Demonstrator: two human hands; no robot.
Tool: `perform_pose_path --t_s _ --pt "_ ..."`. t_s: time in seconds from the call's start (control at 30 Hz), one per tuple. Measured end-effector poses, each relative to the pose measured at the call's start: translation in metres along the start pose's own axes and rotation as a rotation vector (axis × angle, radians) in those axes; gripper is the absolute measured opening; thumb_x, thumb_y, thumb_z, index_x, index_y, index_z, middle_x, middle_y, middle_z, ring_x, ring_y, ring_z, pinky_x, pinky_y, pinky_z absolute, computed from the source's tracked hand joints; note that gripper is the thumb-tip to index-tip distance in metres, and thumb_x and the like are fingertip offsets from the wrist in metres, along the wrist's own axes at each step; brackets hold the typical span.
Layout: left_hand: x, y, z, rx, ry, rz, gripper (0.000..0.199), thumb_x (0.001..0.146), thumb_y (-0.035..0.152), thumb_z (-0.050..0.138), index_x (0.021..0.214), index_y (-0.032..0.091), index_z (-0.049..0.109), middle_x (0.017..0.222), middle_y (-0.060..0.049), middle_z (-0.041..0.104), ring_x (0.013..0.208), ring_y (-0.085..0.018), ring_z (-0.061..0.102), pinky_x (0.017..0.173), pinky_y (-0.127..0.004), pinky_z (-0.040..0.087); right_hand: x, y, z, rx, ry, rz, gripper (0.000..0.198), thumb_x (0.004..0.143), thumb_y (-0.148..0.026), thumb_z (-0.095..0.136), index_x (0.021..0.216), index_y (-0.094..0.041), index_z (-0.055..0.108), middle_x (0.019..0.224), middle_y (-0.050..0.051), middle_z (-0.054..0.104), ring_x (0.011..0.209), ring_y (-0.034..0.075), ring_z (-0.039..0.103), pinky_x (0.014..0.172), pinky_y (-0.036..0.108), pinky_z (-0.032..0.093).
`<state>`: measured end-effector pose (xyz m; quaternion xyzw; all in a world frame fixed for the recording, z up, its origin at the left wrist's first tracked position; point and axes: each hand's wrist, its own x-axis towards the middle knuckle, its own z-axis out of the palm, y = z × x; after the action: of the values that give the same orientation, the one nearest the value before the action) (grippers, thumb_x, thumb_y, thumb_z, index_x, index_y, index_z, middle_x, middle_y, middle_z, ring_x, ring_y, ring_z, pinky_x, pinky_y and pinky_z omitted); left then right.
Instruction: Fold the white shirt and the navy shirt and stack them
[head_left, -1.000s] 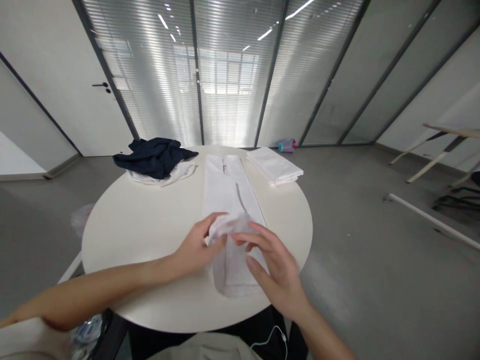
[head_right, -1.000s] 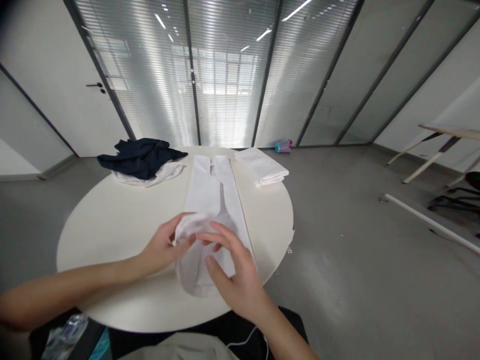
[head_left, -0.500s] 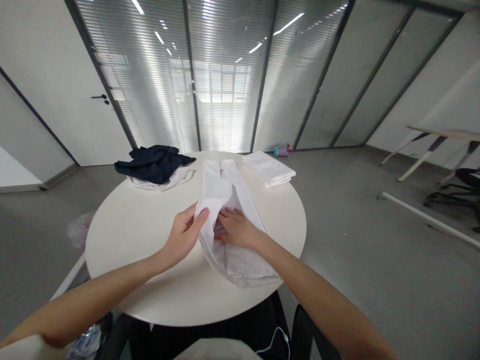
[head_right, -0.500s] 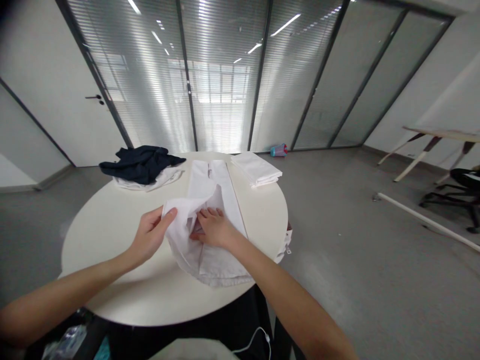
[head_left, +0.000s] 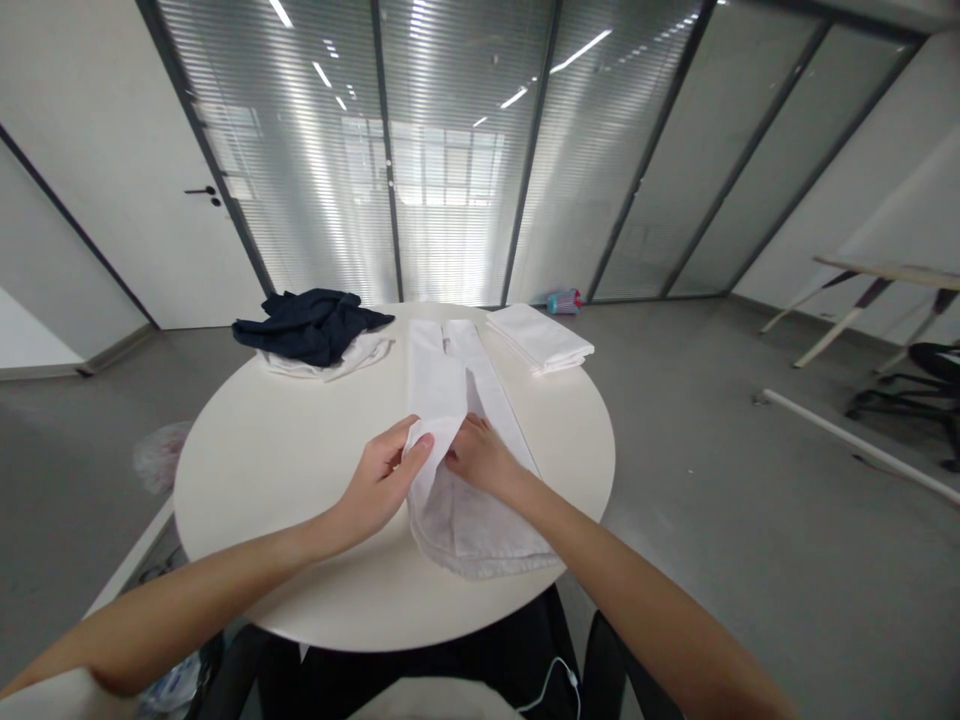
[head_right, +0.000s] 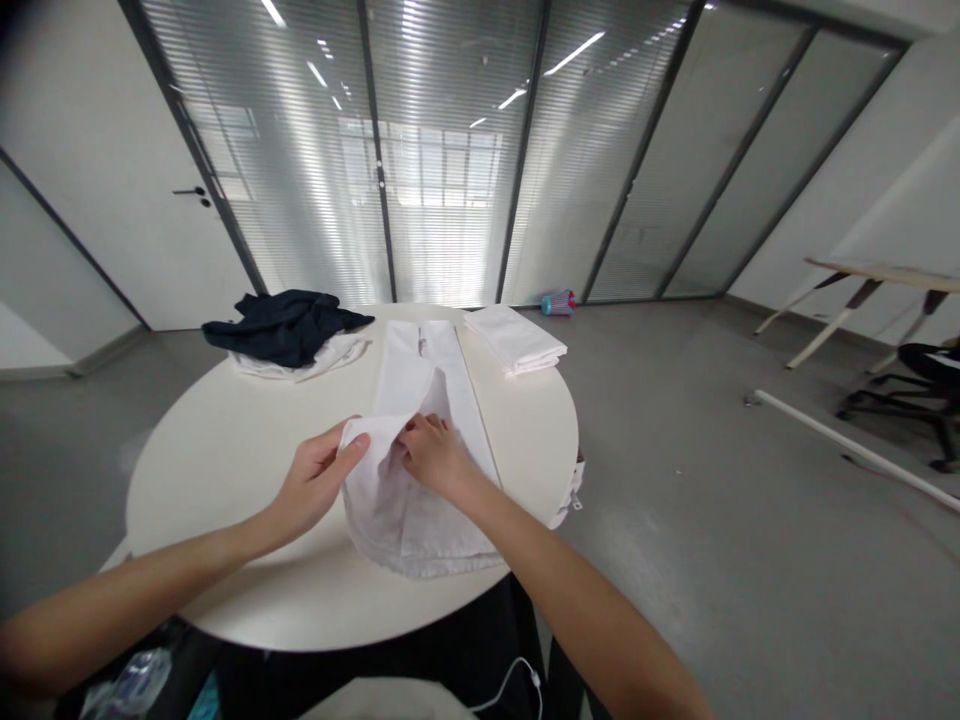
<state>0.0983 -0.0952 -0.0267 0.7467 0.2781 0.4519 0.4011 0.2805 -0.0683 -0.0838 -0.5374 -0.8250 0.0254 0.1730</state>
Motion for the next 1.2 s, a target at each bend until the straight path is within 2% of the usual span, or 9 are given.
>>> perform_pose_path --t_s 0.23,0.37,0.57,0.73,0.83,0.93,1.0,1.1,1.2 --pt "-0.002 0.002 -0.001 0.016 0.052 -0.067 0.038 0.095 0.048 0.052 0.075 0.017 0.061 0.076 -0.001 0.056 0.072 -0.016 0.053 0.065 -0.025 0.044 0.01 -0.012 -0.013 -0.086 0.029 -0.038 0.037 0.098 -0.011 0.037 0.12 -0.018 0.066 0.113 0.013 0.068 0.093 0.024 0.064 0.08 0.038 0.049" --pt "-0.002 0.004 0.0 0.049 0.033 -0.039 0.04 0.096 0.048 0.049 0.072 0.017 0.058 0.076 -0.002 0.055 0.07 -0.015 0.052 0.063 -0.025 0.042 0.001 0.004 -0.024 -0.059 0.036 -0.093 0.031 0.098 -0.014 0.042 0.112 -0.019 0.069 0.117 0.012 0.066 0.094 0.023 0.063 0.08 0.034 0.049" --pt "0.002 -0.005 0.013 0.213 -0.251 0.109 0.037 0.1 0.036 0.041 0.074 0.017 0.059 0.078 -0.003 0.056 0.072 -0.014 0.054 0.068 -0.027 0.044 -0.035 0.021 -0.04 -0.044 -0.013 0.029 0.022 0.091 -0.009 0.05 0.099 -0.016 0.069 0.103 0.011 0.067 0.095 0.024 0.062 0.085 0.037 0.05" --pt "-0.003 -0.008 0.023 0.336 -0.573 0.21 0.025 0.097 0.035 0.051 0.099 0.017 0.068 0.098 -0.007 0.066 0.083 -0.017 0.063 0.078 -0.03 0.05 -0.084 0.008 -0.049 0.127 0.115 0.093 0.067 0.078 0.003 0.051 0.14 -0.023 0.048 0.129 0.012 0.049 0.095 0.017 0.062 0.085 0.036 0.055" --pt "0.01 -0.011 0.018 0.265 -0.606 0.25 0.027 0.098 0.034 0.05 0.105 0.018 0.071 0.101 -0.008 0.07 0.089 -0.018 0.067 0.082 -0.03 0.052 -0.116 -0.004 -0.044 0.191 0.112 -0.028 0.071 0.073 0.007 0.053 0.135 -0.029 0.054 0.127 0.009 0.048 0.097 0.017 0.06 0.088 0.036 0.055" --pt "0.048 -0.032 0.007 0.296 -0.41 0.205 0.035 0.101 0.035 0.042 0.097 0.017 0.073 0.096 -0.009 0.072 0.087 -0.019 0.068 0.081 -0.031 0.053 -0.138 -0.014 -0.039 0.142 0.163 -0.083 0.049 0.079 0.002 0.058 0.118 -0.026 0.064 0.115 0.008 0.056 0.096 0.02 0.059 0.087 0.04 0.055" --pt "0.082 -0.058 0.002 0.416 -0.313 0.19 0.036 0.099 0.037 0.043 0.109 0.018 0.072 0.111 -0.01 0.072 0.1 -0.022 0.068 0.091 -0.035 0.052 -0.145 -0.018 -0.036 0.124 0.185 -0.113 0.036 0.084 -0.002 0.059 0.11 -0.024 0.067 0.11 0.009 0.06 0.097 0.022 0.059 0.084 0.041 0.054" --pt "0.126 -0.101 0.004 0.666 -0.347 0.171 0.043 0.097 0.041 0.047 0.128 0.016 0.064 0.139 -0.012 0.059 0.135 -0.027 0.05 0.115 -0.04 0.036 -0.149 -0.018 -0.031 0.161 0.198 -0.132 0.027 0.088 -0.006 0.058 0.105 -0.024 0.068 0.104 0.008 0.063 0.094 0.021 0.059 0.081 0.038 0.054" --pt "0.148 -0.136 0.013 0.85 -0.456 0.088 0.061 0.096 0.05 0.048 0.144 0.013 0.05 0.157 -0.017 0.037 0.15 -0.032 0.023 0.122 -0.049 0.018 -0.149 -0.016 -0.025 0.226 0.223 -0.14 0.022 0.091 -0.008 0.056 0.101 -0.023 0.068 0.094 0.006 0.064 0.087 0.019 0.06 0.076 0.035 0.053"
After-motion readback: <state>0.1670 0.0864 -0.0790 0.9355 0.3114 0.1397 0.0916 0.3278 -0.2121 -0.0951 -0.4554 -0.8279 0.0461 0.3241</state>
